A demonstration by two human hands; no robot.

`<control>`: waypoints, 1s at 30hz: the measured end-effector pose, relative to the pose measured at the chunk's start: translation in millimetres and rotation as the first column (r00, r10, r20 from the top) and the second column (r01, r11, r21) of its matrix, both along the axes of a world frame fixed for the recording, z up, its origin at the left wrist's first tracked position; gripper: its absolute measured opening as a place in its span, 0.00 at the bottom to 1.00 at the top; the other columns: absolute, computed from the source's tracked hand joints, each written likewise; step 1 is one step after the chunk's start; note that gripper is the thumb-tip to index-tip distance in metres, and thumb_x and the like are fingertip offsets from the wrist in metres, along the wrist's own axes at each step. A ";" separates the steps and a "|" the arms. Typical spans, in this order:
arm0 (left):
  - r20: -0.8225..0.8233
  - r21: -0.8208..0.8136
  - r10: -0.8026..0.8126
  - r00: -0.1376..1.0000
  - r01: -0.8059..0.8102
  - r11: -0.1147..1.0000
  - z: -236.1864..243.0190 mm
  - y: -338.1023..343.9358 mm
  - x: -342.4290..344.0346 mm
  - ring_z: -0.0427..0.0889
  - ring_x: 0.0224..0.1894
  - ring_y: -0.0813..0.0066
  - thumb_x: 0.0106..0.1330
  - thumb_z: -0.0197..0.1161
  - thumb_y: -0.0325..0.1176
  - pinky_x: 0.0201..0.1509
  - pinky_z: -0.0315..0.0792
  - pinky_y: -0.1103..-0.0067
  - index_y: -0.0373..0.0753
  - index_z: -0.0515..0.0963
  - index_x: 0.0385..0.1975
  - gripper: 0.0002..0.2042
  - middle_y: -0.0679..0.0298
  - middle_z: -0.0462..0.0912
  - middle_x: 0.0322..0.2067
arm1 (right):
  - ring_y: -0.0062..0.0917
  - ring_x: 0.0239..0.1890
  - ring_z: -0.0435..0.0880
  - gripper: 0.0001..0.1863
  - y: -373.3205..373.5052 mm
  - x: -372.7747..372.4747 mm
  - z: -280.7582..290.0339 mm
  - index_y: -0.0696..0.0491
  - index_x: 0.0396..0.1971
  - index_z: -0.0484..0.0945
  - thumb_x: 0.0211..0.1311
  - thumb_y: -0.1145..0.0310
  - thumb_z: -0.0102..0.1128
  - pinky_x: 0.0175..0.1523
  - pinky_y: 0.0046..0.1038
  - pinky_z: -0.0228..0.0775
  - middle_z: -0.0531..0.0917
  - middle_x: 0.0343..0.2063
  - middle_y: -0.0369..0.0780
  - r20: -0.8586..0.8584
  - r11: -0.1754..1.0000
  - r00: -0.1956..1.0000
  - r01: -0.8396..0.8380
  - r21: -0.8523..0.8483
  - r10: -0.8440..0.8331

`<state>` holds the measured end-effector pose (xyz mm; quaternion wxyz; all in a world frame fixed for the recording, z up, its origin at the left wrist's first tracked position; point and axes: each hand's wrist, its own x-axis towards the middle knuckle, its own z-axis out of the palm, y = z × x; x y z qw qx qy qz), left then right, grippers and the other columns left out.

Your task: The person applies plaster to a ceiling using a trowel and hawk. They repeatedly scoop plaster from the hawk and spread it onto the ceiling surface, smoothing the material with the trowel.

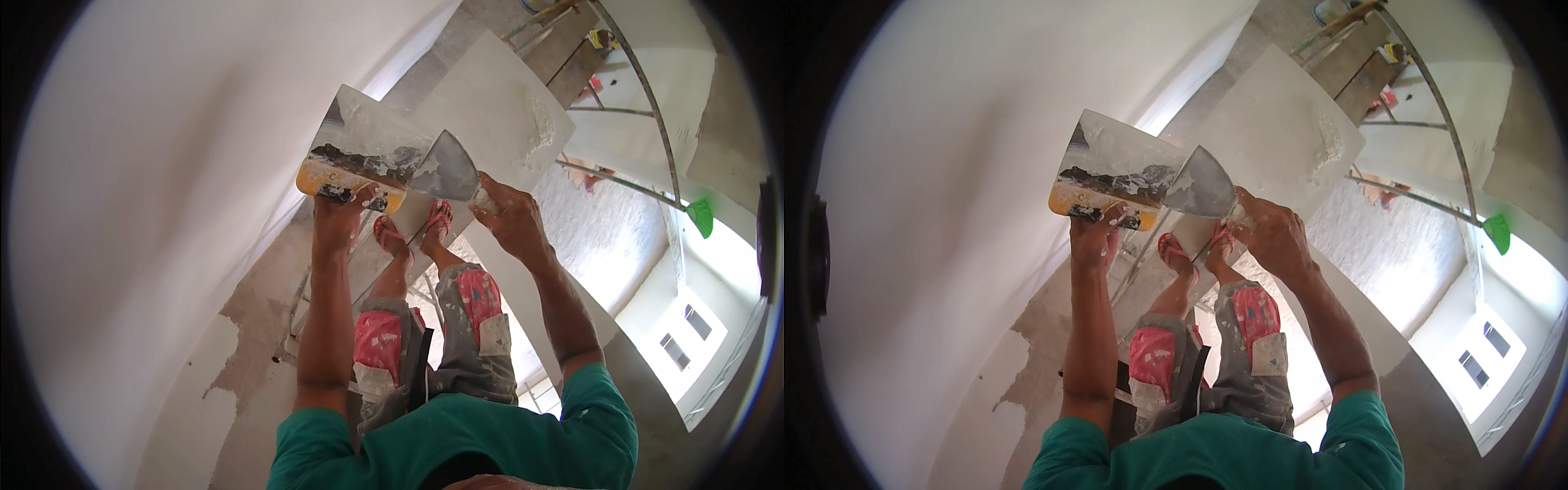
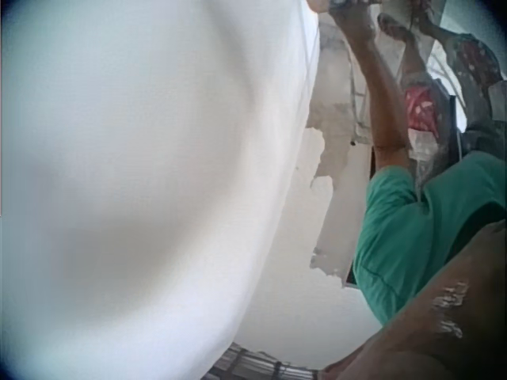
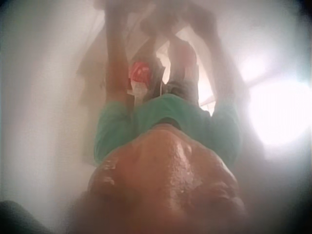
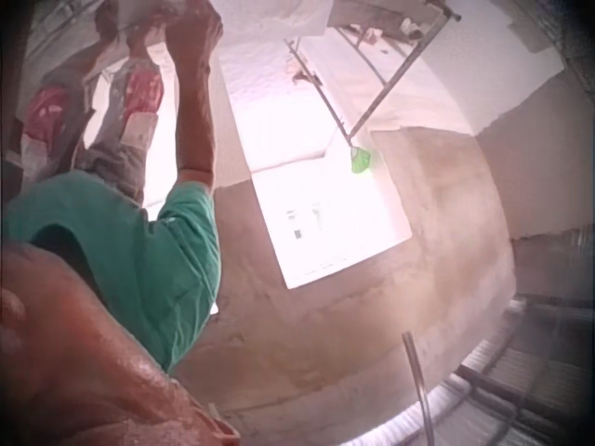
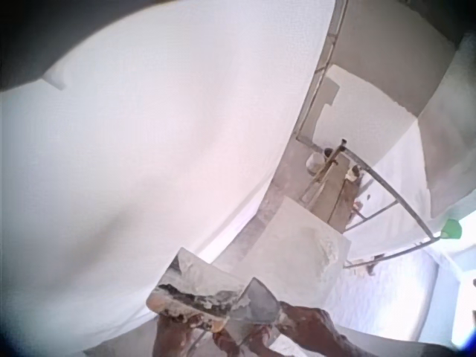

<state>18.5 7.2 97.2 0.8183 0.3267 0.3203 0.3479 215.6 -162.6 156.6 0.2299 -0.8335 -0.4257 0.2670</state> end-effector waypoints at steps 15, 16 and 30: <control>-0.500 0.674 0.146 0.854 0.278 0.684 108.8 11.5 -29.0 0.81 0.46 0.59 0.47 0.67 0.22 0.50 0.75 0.74 0.40 0.74 0.51 0.26 0.55 0.80 0.46 | 0.34 0.38 0.84 0.26 96.5 0.8 85.6 0.64 0.50 0.73 0.49 0.72 0.67 0.43 0.28 0.74 0.82 0.38 0.51 -0.083 0.926 0.924 -0.364 0.105 0.373; -0.496 0.752 0.234 0.836 0.279 0.597 105.6 14.1 -40.0 0.77 0.51 0.53 0.44 0.68 0.25 0.54 0.73 0.70 0.47 0.72 0.56 0.32 0.55 0.76 0.52 | 0.33 0.37 0.84 0.26 104.7 -7.4 91.4 0.64 0.50 0.73 0.49 0.72 0.67 0.42 0.28 0.74 0.82 0.37 0.50 -0.084 0.910 0.910 -0.393 0.134 0.406; -0.745 0.537 0.561 0.361 -0.175 0.825 83.7 -40.3 -174.9 0.79 0.43 0.60 0.49 0.66 0.27 0.43 0.75 0.72 0.39 0.75 0.49 0.23 0.56 0.79 0.44 | 0.25 0.37 0.81 0.24 159.7 -89.7 90.9 0.65 0.48 0.73 0.47 0.79 0.67 0.41 0.24 0.74 0.80 0.37 0.46 -0.203 0.700 0.674 -0.648 0.300 0.710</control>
